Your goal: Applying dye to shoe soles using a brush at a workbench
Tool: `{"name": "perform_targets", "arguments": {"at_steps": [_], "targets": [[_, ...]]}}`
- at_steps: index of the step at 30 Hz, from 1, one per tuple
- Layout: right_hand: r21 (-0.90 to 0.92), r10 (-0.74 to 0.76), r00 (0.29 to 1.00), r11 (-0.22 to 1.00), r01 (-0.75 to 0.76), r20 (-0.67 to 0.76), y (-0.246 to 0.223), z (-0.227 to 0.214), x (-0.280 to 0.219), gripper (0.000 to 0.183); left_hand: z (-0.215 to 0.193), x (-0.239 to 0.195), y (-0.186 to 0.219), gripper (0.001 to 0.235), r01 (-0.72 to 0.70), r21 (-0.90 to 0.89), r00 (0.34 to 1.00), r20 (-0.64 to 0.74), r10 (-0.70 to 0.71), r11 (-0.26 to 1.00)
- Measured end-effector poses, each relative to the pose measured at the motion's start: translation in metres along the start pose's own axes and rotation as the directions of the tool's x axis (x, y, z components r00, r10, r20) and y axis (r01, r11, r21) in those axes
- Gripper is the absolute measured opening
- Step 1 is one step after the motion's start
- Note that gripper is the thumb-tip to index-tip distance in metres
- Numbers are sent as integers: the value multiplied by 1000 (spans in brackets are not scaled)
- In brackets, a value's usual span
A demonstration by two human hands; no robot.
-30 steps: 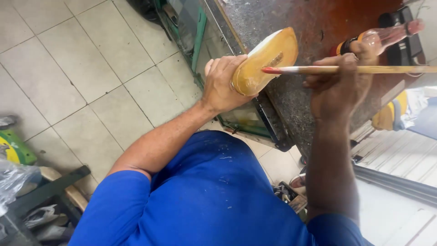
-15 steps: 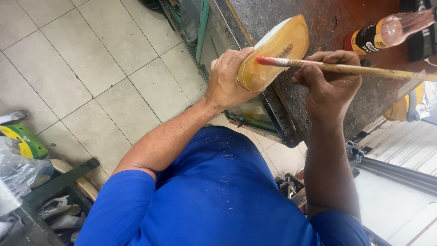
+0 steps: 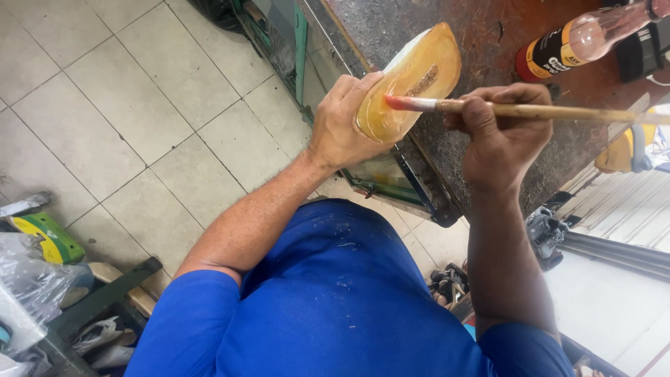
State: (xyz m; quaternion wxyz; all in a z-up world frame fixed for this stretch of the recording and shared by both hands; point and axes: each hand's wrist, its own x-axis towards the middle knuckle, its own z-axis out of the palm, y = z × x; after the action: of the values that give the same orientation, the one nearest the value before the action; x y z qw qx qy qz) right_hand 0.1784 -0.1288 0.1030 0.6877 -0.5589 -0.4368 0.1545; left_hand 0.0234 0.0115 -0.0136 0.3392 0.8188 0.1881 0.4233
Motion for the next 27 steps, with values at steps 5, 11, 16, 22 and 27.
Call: {"name": "perform_targets", "arguments": {"at_steps": [5, 11, 16, 22, 27], "targets": [[-84, 93, 984, 991, -106, -150, 6, -10, 11, 26, -12, 10, 16, 88, -27, -38, 1000, -2, 27, 999], [-17, -60, 998, 998, 59, -22, 0, -1, 10, 26, -16, 20, 21, 79, -68, -30, 998, -16, 67, 997], [-24, -120, 991, 992, 121, 52, -9, 1, 16, 31, -16, 23, 20, 85, -26, -25, 999, 27, 27, 999], [-23, -212, 963, 976, 219, 164, -17, 0, 23, 35, -18, 29, 21, 87, -16, -46, 999, 27, 18, 999], [-124, -299, 927, 935, 332, 228, -23, -9, 28, 36, -23, 37, 25, 86, 12, -55, 999, 48, -10, 998]]}}
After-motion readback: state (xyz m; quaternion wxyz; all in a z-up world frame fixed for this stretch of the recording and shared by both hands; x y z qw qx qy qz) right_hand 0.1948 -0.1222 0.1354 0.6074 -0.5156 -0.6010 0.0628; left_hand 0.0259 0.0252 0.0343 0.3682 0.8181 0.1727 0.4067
